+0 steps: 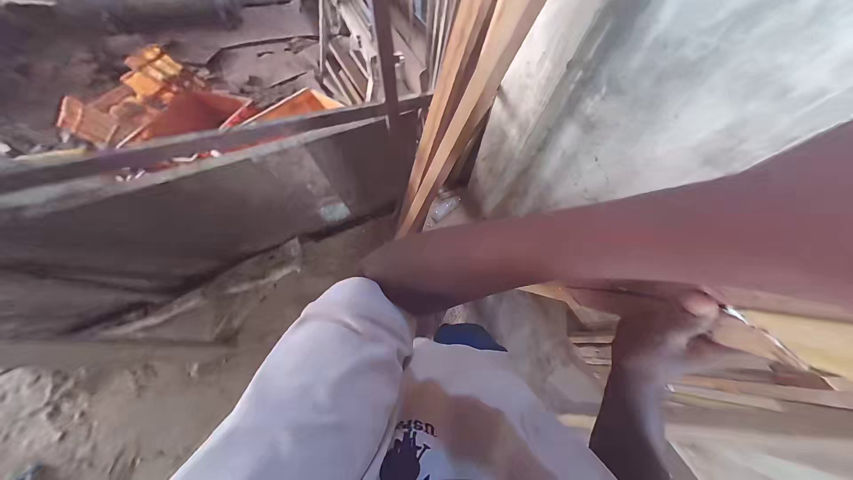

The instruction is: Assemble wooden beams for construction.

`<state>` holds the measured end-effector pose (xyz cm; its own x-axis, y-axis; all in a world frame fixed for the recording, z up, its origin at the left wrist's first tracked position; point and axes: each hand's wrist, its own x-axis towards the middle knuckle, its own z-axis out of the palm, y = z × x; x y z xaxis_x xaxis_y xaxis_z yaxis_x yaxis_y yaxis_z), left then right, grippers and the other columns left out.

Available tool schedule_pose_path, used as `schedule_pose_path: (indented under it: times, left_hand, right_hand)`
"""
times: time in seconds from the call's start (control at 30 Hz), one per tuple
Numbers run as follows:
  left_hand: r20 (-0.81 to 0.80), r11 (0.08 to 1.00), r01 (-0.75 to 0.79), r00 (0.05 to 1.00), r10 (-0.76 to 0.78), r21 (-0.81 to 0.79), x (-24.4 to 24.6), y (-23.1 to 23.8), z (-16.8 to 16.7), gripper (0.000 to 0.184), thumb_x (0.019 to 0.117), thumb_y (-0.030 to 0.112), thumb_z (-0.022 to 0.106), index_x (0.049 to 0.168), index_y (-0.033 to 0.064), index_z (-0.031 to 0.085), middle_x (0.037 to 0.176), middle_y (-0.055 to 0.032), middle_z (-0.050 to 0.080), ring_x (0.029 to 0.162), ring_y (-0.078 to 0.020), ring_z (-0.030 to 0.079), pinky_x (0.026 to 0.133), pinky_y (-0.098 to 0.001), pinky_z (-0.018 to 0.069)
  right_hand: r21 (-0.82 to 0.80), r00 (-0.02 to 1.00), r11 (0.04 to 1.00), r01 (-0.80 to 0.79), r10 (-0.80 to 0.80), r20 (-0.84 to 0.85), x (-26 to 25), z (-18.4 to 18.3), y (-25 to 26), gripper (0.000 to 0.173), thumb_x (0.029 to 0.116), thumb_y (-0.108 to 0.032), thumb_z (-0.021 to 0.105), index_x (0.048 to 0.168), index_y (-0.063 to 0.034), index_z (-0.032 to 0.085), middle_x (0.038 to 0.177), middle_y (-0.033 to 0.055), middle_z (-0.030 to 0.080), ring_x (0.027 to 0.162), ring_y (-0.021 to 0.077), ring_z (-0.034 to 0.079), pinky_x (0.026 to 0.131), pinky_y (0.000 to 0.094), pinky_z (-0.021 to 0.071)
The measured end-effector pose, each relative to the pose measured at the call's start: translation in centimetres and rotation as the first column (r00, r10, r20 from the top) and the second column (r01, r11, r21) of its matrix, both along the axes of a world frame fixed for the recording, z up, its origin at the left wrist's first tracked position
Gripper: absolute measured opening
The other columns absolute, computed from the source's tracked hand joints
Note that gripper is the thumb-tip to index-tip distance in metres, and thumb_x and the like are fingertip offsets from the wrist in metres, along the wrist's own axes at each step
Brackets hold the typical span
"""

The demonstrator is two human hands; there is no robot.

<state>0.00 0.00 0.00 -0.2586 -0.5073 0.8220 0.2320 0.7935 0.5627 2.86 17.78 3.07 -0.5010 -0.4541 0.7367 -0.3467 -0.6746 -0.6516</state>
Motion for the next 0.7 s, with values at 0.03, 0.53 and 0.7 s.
schedule_pose_path:
  times: [0.03, 0.53, 0.7]
  left_hand:
    - [-0.001, 0.999, 0.032, 0.999, -0.032, -0.033, 1.6, -3.5, 0.4, 0.039, 0.0774, 0.023, 0.082, 0.094, -0.0080, 0.066, 0.086, -0.0014, 0.065, 0.081, 0.0034, 0.060, 0.068, -0.0115, 0.0475]
    - [-0.297, 0.972, 0.184, 0.929, -0.220, -0.144, 1.4, -30.6, 9.1, 0.048, 0.0768, 0.032, 0.084, 0.100, -0.0065, 0.067, 0.087, -0.0014, 0.068, 0.082, -0.0014, 0.065, 0.072, -0.0159, 0.0533]
    - [-0.176, 0.926, 0.377, 0.909, -0.377, -0.034, 6.9, -34.4, 13.6, 0.067, 0.0682, 0.016, 0.088, 0.113, -0.0235, 0.058, 0.093, -0.0203, 0.070, 0.086, -0.0148, 0.069, 0.080, -0.0281, 0.0583]
  right_hand:
    - [-0.010, 1.000, 1.000, 0.014, -0.014, -0.027, -0.5, 0.1, -3.1, 0.044, 0.0925, -0.021, 0.073, 0.121, -0.0034, 0.043, 0.099, -0.0200, 0.065, 0.097, -0.0088, 0.066, 0.088, 0.0178, 0.0571]
    - [0.074, 0.995, 0.992, 0.103, -0.103, -0.004, -2.5, -4.5, -36.9, 0.068, 0.0847, -0.025, 0.080, 0.126, 0.0053, 0.036, 0.104, -0.0118, 0.065, 0.098, -0.0045, 0.066, 0.089, 0.0223, 0.0583]
    - [0.088, 0.993, 0.990, 0.114, -0.114, -0.004, -4.9, -6.3, -44.1, 0.074, 0.0834, -0.034, 0.082, 0.128, 0.0030, 0.037, 0.108, -0.0094, 0.064, 0.103, -0.0016, 0.065, 0.091, 0.0258, 0.0578]
